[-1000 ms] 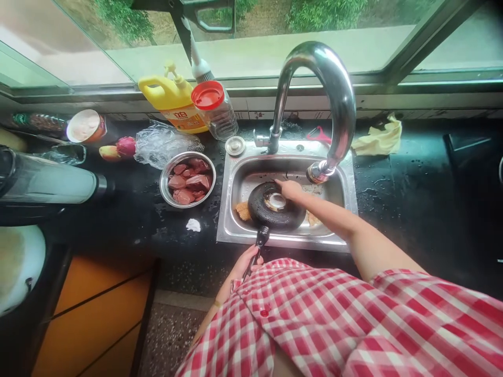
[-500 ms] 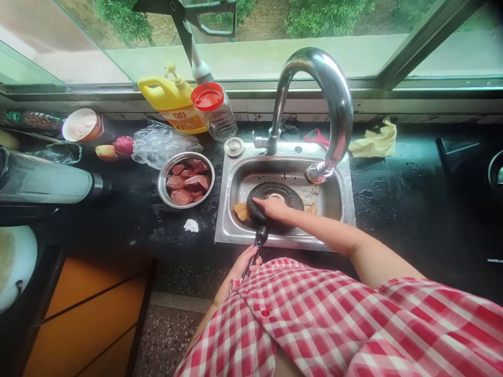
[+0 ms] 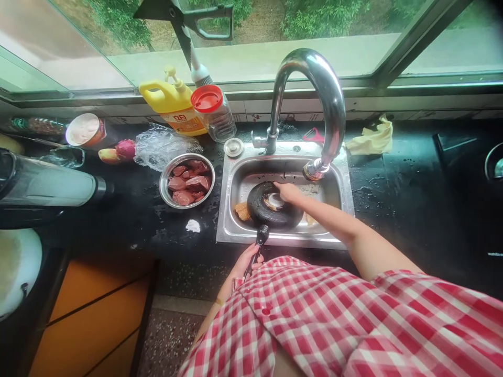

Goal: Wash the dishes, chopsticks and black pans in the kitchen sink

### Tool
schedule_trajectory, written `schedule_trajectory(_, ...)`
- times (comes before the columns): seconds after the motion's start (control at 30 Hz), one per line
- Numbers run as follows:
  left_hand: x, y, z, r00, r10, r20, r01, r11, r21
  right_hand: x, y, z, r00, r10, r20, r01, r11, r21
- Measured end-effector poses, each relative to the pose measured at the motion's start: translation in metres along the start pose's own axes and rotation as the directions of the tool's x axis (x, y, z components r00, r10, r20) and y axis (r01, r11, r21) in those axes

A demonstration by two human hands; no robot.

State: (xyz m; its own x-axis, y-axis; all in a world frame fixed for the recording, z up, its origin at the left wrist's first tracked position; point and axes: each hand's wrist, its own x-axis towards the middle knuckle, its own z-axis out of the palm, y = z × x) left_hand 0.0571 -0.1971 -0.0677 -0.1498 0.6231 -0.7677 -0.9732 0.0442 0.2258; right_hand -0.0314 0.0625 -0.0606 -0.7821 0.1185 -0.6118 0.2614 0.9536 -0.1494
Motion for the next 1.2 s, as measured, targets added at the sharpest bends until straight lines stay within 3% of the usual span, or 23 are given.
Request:
schedule_trajectory(0.13, -0.001, 0.001, 0.002, 1.000, -0.009, -0.018, 0.009, 1.000, 0.003, -0.002, -0.005, 0.004, 0.979, -0.204, -0.011, 0.204, 0.978, 0.032)
schedule_trajectory(0.17, -0.001, 0.001, 0.003, 1.000, -0.001, -0.025, 0.001, 1.000, 0.002, -0.001, -0.002, 0.004, 0.980, -0.200, -0.012, 0.200, 0.979, 0.034)
schedule_trajectory(0.27, 0.000, 0.000, 0.002, 0.999, 0.025, -0.027, -0.025, 1.000, 0.015, 0.004, 0.014, 0.002, 1.000, 0.002, -0.012, -0.002, 1.000, 0.020)
schedule_trajectory(0.33, 0.001, -0.001, 0.001, 0.999, 0.028, -0.016, -0.028, 0.999, 0.027, 0.004, 0.019, 0.002, 0.998, 0.056, 0.002, -0.056, 0.998, 0.014)
schedule_trajectory(0.47, 0.001, -0.002, -0.002, 1.000, 0.021, 0.011, -0.021, 1.000, 0.019, -0.006, 0.012, 0.013, 0.984, -0.177, 0.015, 0.175, 0.983, 0.060)
schedule_trajectory(0.53, 0.000, -0.001, 0.000, 1.000, 0.029, 0.008, -0.029, 0.999, 0.017, -0.008, 0.015, 0.014, 0.990, -0.138, 0.008, 0.137, 0.989, 0.063)
schedule_trajectory(0.63, -0.001, 0.001, 0.002, 0.999, 0.029, -0.018, -0.028, 0.999, 0.033, -0.004, 0.024, 0.010, 0.998, 0.059, -0.001, -0.059, 0.997, 0.057)
schedule_trajectory(0.7, -0.001, 0.002, 0.003, 0.999, 0.017, -0.027, -0.016, 0.999, 0.042, -0.003, 0.020, 0.010, 1.000, 0.010, 0.003, -0.010, 0.997, 0.075)
schedule_trajectory(0.8, 0.000, 0.001, 0.003, 0.999, 0.021, -0.026, -0.020, 0.999, 0.037, -0.004, 0.004, 0.014, 0.981, -0.194, 0.008, 0.192, 0.976, 0.100)
schedule_trajectory(0.83, 0.000, 0.001, 0.003, 0.999, 0.026, -0.027, -0.025, 0.999, 0.034, -0.003, 0.001, 0.015, 0.981, -0.196, 0.003, 0.195, 0.976, 0.097)
schedule_trajectory(0.97, 0.000, -0.001, 0.002, 0.998, 0.046, -0.043, -0.044, 0.998, 0.036, 0.008, 0.009, 0.009, 1.000, 0.008, -0.014, -0.007, 0.998, 0.068)
schedule_trajectory(1.13, -0.001, 0.000, 0.003, 0.999, 0.025, -0.021, -0.024, 0.999, 0.028, 0.012, 0.010, 0.009, 0.980, -0.200, -0.019, 0.201, 0.978, 0.052)
schedule_trajectory(1.2, -0.001, 0.000, 0.003, 0.999, 0.034, -0.028, -0.034, 0.999, 0.032, 0.015, 0.009, 0.008, 0.990, -0.139, -0.040, 0.140, 0.989, 0.037)
